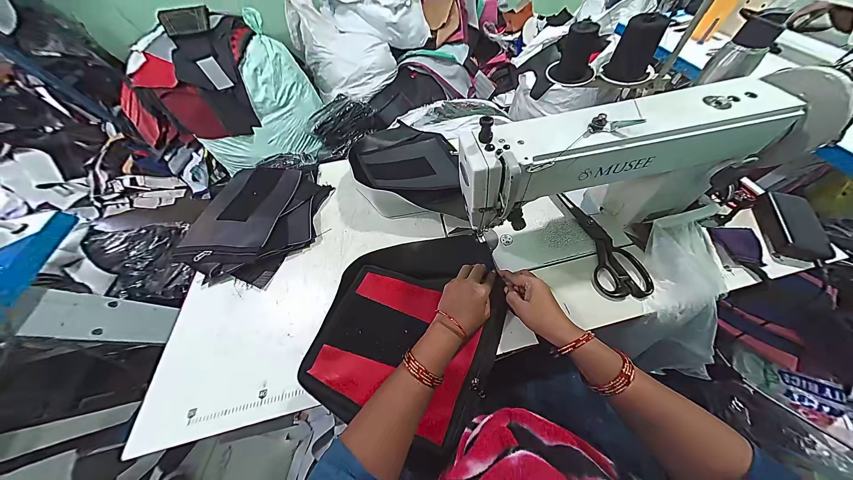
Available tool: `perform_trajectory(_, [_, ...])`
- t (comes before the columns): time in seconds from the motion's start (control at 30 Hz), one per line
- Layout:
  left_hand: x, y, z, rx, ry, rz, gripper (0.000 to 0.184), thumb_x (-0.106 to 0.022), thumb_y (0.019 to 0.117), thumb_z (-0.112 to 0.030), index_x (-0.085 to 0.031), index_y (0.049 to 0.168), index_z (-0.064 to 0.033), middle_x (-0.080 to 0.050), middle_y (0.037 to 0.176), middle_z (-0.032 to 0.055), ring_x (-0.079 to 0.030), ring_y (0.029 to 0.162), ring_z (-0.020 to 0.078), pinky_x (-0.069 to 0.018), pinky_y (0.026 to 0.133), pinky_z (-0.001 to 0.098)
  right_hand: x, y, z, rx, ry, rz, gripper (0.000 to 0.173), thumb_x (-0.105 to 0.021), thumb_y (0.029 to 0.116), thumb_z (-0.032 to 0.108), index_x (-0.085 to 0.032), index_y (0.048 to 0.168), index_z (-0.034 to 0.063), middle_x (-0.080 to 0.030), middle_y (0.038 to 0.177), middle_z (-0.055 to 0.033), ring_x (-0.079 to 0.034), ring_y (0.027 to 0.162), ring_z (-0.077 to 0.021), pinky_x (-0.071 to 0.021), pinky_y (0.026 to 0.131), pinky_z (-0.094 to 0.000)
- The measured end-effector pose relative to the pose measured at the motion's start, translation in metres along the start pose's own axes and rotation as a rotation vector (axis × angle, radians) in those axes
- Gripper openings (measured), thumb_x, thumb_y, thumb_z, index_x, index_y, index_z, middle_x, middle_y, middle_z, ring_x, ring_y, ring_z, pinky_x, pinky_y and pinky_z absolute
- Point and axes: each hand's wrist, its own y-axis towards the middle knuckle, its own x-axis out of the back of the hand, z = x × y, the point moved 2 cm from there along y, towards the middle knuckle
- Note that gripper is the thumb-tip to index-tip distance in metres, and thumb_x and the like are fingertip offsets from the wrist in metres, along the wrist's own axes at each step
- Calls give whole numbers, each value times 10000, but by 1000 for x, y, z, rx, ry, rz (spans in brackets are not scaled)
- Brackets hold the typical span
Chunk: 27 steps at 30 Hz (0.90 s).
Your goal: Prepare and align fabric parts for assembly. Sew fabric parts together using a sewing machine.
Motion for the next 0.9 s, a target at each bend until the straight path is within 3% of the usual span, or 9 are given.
perform_trajectory(0.27, [8, 6, -8, 42, 49, 194, 415, -472, 994, -39, -613, 1382, 5, -512, 1505, 202, -475, 1403, 385, -471, 1070, 483, 0, -2, 4, 43, -84, 21, 412, -484, 943, -18, -637, 1322, -71, -630, 1129, -239, -607, 943, -231, -499, 849, -313])
perform_trajectory(0.37, [4, 3, 0, 5, -45, 94, 389, -484, 972, -35, -671, 1309, 14, -564, 1456, 200, -499, 1389, 372, -472, 1075, 476, -1, -3, 14, 33, -216, 67, 408, -469, 962, -28, -637, 1332, -64, -615, 1177, -276, -616, 1034, -300, -498, 926, -351])
perform_trajectory(0.43, [-1, -1, 5, -42, -131, -63, 345, -508, 941, -14, -732, 1199, 31, -655, 1338, 207, -584, 1308, 377, -500, 1053, 481, -1, -3, 20, 15, -286, 105, 416, -444, 973, -30, -639, 1340, -47, -599, 1206, -278, -614, 1077, -311, -495, 957, -356])
perform_trajectory(0.53, [-5, -5, 10, -77, -216, -223, 291, -536, 887, 9, -768, 1052, 65, -717, 1227, 219, -654, 1228, 381, -516, 1048, 472, -6, -4, 26, -1, -403, 168, 427, -426, 987, -30, -604, 1374, -52, -557, 1246, -270, -615, 1074, -310, -511, 944, -356])
perform_trajectory(0.6, [0, -4, 12, -31, -281, -234, 285, -535, 881, -4, -770, 1030, 58, -728, 1198, 212, -684, 1178, 356, -527, 1030, 469, -11, -5, 29, -14, -504, 196, 405, -423, 1003, -27, -587, 1371, -68, -534, 1289, -274, -641, 1061, -327, -539, 918, -375])
perform_trajectory(0.67, [5, 2, 14, 14, -304, -238, 310, -538, 884, -11, -761, 1097, 15, -716, 1216, 187, -714, 1071, 335, -561, 940, 490, -16, -7, 33, -27, -593, 208, 337, -425, 1013, -35, -610, 1287, -101, -508, 1344, -293, -668, 1043, -353, -562, 889, -402])
perform_trajectory(0.77, [8, 17, 12, -61, -129, -128, 482, -557, 885, 2, -678, 1346, -70, -560, 1510, 85, -690, 1118, 338, -570, 878, 508, -19, -9, 38, -36, -665, 234, 303, -423, 999, -70, -628, 1213, -131, -464, 1411, -321, -670, 1060, -382, -564, 889, -421])
perform_trajectory(0.83, [14, 29, 5, -78, 54, 140, 526, -530, 955, -49, -564, 1477, -110, -443, 1611, 39, -606, 1219, 337, -512, 937, 477, -20, -9, 39, -31, -668, 232, 302, -427, 994, -76, -631, 1208, -134, -450, 1434, -330, -669, 1073, -388, -565, 893, -422])
perform_trajectory(0.9, [18, 37, 1, -82, 139, 299, 503, -513, 986, -84, -539, 1489, -83, -485, 1576, 59, -550, 1290, 347, -459, 1016, 479, -19, -10, 39, -40, -667, 232, 302, -425, 1001, -68, -630, 1213, -130, -440, 1451, -328, -671, 1073, -386, -565, 897, -418])
